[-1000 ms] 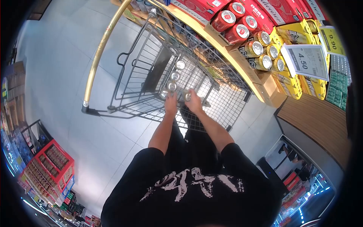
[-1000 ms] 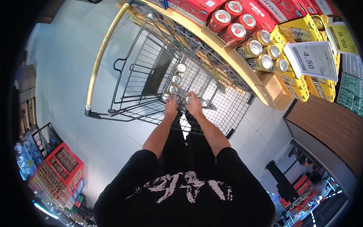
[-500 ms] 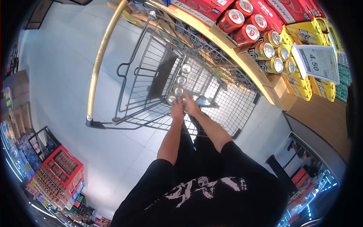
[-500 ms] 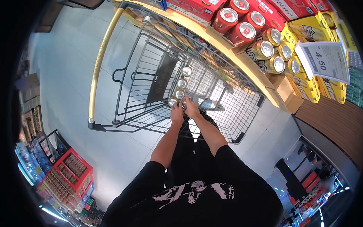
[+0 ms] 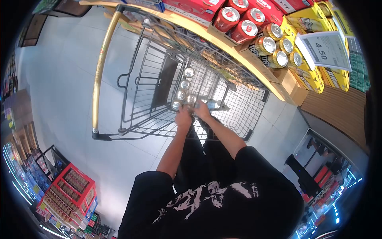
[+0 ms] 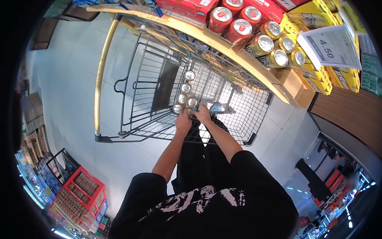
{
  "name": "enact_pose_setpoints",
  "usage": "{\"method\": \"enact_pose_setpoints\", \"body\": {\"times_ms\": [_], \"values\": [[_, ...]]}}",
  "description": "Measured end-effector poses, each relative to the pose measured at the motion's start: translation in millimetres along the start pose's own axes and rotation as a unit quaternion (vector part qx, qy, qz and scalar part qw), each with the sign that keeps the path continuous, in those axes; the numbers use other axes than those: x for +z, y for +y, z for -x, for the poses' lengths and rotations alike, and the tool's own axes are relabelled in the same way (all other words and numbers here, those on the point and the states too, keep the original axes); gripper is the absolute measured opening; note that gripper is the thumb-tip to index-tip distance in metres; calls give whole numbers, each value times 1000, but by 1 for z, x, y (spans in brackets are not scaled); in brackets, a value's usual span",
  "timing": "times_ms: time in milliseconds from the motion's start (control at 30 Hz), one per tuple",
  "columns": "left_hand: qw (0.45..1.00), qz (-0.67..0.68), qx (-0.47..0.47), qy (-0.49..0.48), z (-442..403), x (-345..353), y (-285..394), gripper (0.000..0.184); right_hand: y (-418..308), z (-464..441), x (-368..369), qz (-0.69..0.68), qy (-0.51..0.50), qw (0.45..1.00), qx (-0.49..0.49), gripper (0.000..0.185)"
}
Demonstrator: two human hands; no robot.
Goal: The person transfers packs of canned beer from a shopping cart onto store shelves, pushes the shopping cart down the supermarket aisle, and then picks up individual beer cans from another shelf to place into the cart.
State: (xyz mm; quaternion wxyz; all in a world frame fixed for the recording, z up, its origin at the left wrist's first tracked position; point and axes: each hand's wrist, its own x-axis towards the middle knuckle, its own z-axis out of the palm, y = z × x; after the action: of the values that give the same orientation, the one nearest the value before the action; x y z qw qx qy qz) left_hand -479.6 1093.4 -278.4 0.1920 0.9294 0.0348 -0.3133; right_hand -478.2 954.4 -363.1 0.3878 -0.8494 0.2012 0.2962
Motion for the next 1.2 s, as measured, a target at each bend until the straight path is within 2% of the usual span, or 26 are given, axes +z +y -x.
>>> {"method": "enact_pose_setpoints", "body": {"times_ms": [33, 67, 167, 233, 300, 333, 367, 400, 433, 467, 533, 567, 600, 633, 667, 767, 833, 867, 900, 967, 1033, 1067, 1133, 1200], "values": [[1000, -2, 2, -2, 2, -15, 3, 42, 4, 5, -5, -18, 12, 1000, 4, 67], [999, 0, 9, -52, 8, -31, 3, 39, 9, 16, -9, -38, 24, 999, 9, 63], [991, 19, 122, -46, 22, -60, -14, 42, 43, 32, -24, -56, 7, 998, 11, 51], [972, 85, 216, 37, 37, -100, -18, 40, 46, 46, -44, -64, 6, 998, 22, 41], [945, 101, 252, 183, 58, -158, -17, 44, 39, 63, -72, -96, 12, 994, 53, 35], [932, 101, 252, 241, 69, -186, -21, 45, 44, 68, -82, -137, 42, 989, 37, 32], [924, 88, 209, 309, 77, -202, -34, 44, 50, 73, -92, -177, 69, 981, 22, 30], [911, 43, 165, 375, 85, -226, -44, 39, 47, 79, -107, -154, 86, 983, 42, 32], [877, 29, 161, 452, 86, -247, -62, 43, 42, 87, -126, -130, 102, 984, 61, 33], [847, -68, 122, 513, 88, -271, -79, 44, 40, 99, -139, -140, 122, 980, 78, 32], [782, -156, 24, 602, 89, -306, -97, 49, 60, 104, -156, -140, 159, 973, 88, 31], [814, -144, -6, 563, 86, -318, -113, 51, 73, 107, -157, -131, 174, 972, 85, 31], [842, -131, -36, 522, 81, -328, -130, 54, 69, 117, -163, -117, 187, 967, 130, 30], [867, -117, -66, 480, 79, -337, -135, 57, 75, 118, -164, -127, 184, 967, 121, 29], [914, 5, -66, 399, 77, -346, -137, 57, 87, 120, -161, -135, 178, 968, 114, 29], [961, 147, -30, 234, 48, -346, -165, 49, 103, 109, -142, -114, 163, 975, 96, 31], [961, 116, -29, 247, 41, -343, -173, 43, 100, 89, -132, -77, 140, 983, 84, 32], [961, 102, -30, 254, 36, -340, -176, 41, 90, 79, -125, -93, 134, 980, 111, 34], [961, 99, -24, 259, 31, -339, -176, 39, 95, 60, -113, -106, 121, 984, 81, 35], [959, 92, -21, 266, 34, -341, -173, 36, 83, 26, -92, -130, 107, 984, 60, 45], [956, 77, -20, 283, 34, -342, -170, 32, 58, -15, -73, -69, 72, 989, 113, 53], [953, 67, -5, 296, 33, -340, -170, 31, 74, -52, -50, -107, 27, 988, 110, 63], [949, 86, 8, 302, 27, -337, -174, 29, 50, -87, -34, -81, 84, 990, 85, 72], [945, 87, 24, 315, 24, -334, -176, 29, 23, -116, -24, -61, 110, 986, 105, 74]]}}
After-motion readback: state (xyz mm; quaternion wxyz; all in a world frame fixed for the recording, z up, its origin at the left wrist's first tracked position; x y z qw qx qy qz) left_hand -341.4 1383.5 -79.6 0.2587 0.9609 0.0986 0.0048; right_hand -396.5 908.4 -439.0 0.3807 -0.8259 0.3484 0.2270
